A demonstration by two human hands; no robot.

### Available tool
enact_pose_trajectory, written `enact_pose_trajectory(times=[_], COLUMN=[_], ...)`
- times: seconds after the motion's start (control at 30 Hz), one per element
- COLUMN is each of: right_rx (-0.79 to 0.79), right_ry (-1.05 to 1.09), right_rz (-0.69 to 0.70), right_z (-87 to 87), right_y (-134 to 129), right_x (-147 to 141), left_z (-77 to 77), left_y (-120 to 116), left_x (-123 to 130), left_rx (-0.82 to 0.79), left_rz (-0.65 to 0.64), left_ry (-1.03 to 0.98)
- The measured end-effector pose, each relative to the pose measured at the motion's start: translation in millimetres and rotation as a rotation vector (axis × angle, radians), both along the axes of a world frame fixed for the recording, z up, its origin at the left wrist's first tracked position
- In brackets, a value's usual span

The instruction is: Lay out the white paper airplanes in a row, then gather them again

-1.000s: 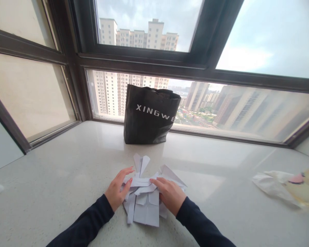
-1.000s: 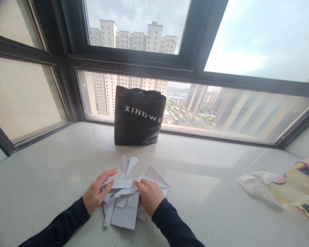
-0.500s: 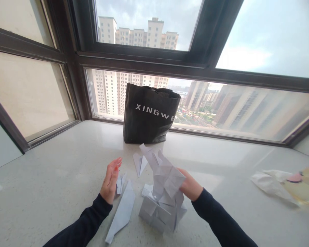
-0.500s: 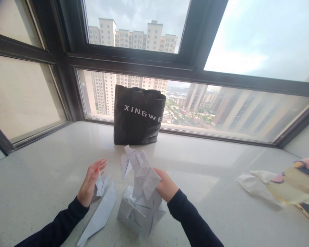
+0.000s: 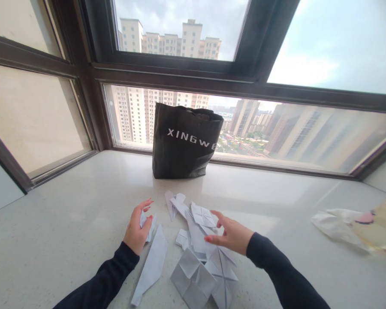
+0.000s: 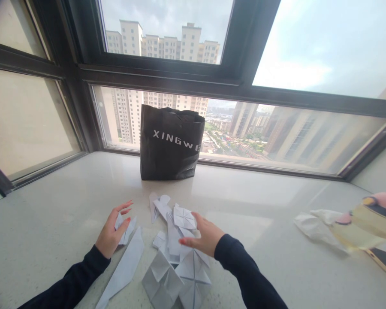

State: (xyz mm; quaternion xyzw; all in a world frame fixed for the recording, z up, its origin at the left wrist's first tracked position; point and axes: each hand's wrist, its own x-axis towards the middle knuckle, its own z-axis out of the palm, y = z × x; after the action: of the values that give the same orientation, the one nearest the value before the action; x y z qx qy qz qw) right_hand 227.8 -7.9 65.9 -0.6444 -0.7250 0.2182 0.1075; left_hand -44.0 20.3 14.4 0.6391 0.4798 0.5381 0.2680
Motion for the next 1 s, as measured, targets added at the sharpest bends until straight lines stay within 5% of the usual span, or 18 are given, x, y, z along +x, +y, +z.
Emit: enact_pose_trajectory(times=[0.3,0.63,0.83,1.0], right_rx=[0.046,0.248,0.305,0.239], right_ry=[0.023,0.369,0.13,0.062], right_rz=[0.094,0.062,0.034,0.11], right_z=[-12.2,20.2,23.8,31.8], right_y=[-1.4,-3.8,-1.4,-12.9], right_x=[-38.4,-32.2,-20.2,-16.7], left_z=[11.9,11.5,10.1,11.0], left_y=[-8.0,-17.2,-16.7,-16.5], left_x=[5.2,15.0,13.4,12.4], left_rx=[-0.04,-0.138,0.05,0.07], left_rz=[0.009,-0.424,-0.25,-0.229], left_ry=[0.026,-0.108,0.096,0.161])
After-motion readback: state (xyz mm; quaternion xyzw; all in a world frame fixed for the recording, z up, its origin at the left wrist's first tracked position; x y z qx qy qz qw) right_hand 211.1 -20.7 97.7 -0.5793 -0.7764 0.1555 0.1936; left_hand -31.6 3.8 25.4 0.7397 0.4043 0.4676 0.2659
